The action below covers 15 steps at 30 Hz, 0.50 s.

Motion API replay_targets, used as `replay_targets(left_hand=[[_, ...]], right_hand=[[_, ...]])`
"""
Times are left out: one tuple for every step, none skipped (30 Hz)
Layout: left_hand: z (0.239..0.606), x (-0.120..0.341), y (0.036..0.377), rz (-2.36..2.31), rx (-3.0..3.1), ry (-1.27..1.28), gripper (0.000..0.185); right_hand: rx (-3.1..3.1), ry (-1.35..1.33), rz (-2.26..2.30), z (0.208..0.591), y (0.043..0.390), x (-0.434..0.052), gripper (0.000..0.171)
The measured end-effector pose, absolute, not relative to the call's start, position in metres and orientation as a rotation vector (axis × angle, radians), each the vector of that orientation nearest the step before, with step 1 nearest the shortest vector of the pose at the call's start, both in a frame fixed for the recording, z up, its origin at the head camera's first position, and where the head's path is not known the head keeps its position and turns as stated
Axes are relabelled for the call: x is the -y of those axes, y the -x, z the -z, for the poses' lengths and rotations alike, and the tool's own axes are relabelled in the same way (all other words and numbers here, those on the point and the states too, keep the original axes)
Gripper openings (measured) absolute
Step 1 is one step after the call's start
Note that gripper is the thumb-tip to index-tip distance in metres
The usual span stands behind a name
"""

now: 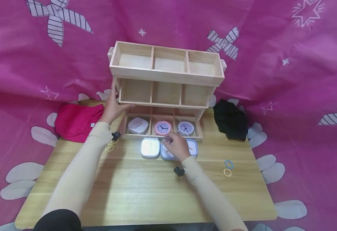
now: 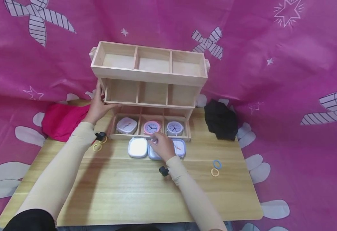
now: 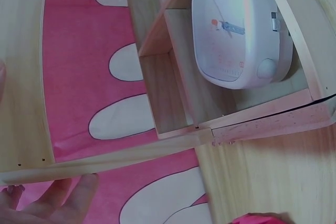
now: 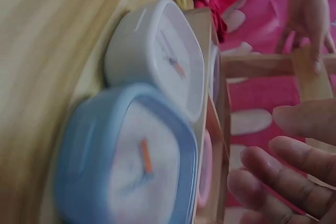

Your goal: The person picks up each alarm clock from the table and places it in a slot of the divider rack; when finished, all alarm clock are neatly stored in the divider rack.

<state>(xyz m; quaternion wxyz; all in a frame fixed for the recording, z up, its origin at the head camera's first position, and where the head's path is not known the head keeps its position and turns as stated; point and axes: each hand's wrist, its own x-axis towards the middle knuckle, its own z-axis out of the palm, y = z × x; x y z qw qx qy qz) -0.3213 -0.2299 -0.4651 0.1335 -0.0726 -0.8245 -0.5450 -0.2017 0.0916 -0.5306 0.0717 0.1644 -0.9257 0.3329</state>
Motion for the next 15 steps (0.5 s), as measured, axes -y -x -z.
replay_targets(left_hand=[[0.465,0.230,0.321,1.585,2.392,0.209,0.142],[0.464,0.231,0.320,1.588,2.395,0.212,0.142],[0.464,0.231,0.320,1.592,2.397,0.213,0.141],[0.464,0.231,0.320,1.601,2.395,0.218,0.141],[0.464,0.231,0.320,1.605,2.396,0.220,0.140],[0.463,0.230,0.320,1.610,2.393,0.223,0.140],[0.463,0.230,0.320,1.609,2.390,0.227,0.140],[0.464,0.230,0.320,1.600,2.389,0.230,0.139],[0.464,0.229,0.320,1.592,2.386,0.229,0.139],[0.464,0.229,0.320,1.583,2.382,0.229,0.139],[0.464,0.228,0.321,1.575,2.380,0.228,0.139],[0.465,0.228,0.321,1.569,2.378,0.231,0.139],[0.465,0.227,0.321,1.560,2.377,0.233,0.139],[0.465,0.227,0.321,1.566,2.372,0.236,0.139],[0.465,0.226,0.321,1.574,2.365,0.243,0.139]], right_hand=[[2.781,-0.477,-1.001,0.530,0.196,-0.098,0.021],[2.783,-0.455,-0.999,0.530,0.191,-0.104,0.022],[2.778,-0.431,-0.989,0.529,0.186,-0.110,0.024],[2.772,-0.406,-0.975,0.530,0.181,-0.116,0.026],[2.768,-0.379,-0.958,0.531,0.177,-0.122,0.028],[2.764,-0.352,-0.954,0.531,0.172,-0.128,0.031],[2.760,-0.328,-0.956,0.531,0.169,-0.134,0.034],[2.759,-0.309,-0.951,0.532,0.166,-0.140,0.038],[2.757,-0.290,-0.957,0.533,0.163,-0.145,0.042],[2.757,-0.273,-0.960,0.535,0.161,-0.151,0.045],[2.760,-0.256,-0.974,0.536,0.159,-0.157,0.049],[2.763,-0.242,-0.989,0.537,0.157,-0.163,0.053],[2.769,-0.221,-1.004,0.538,0.156,-0.169,0.057],[2.779,-0.200,-1.011,0.541,0.155,-0.175,0.059],[2.789,-0.180,-1.026,0.543,0.153,-0.180,0.061]])
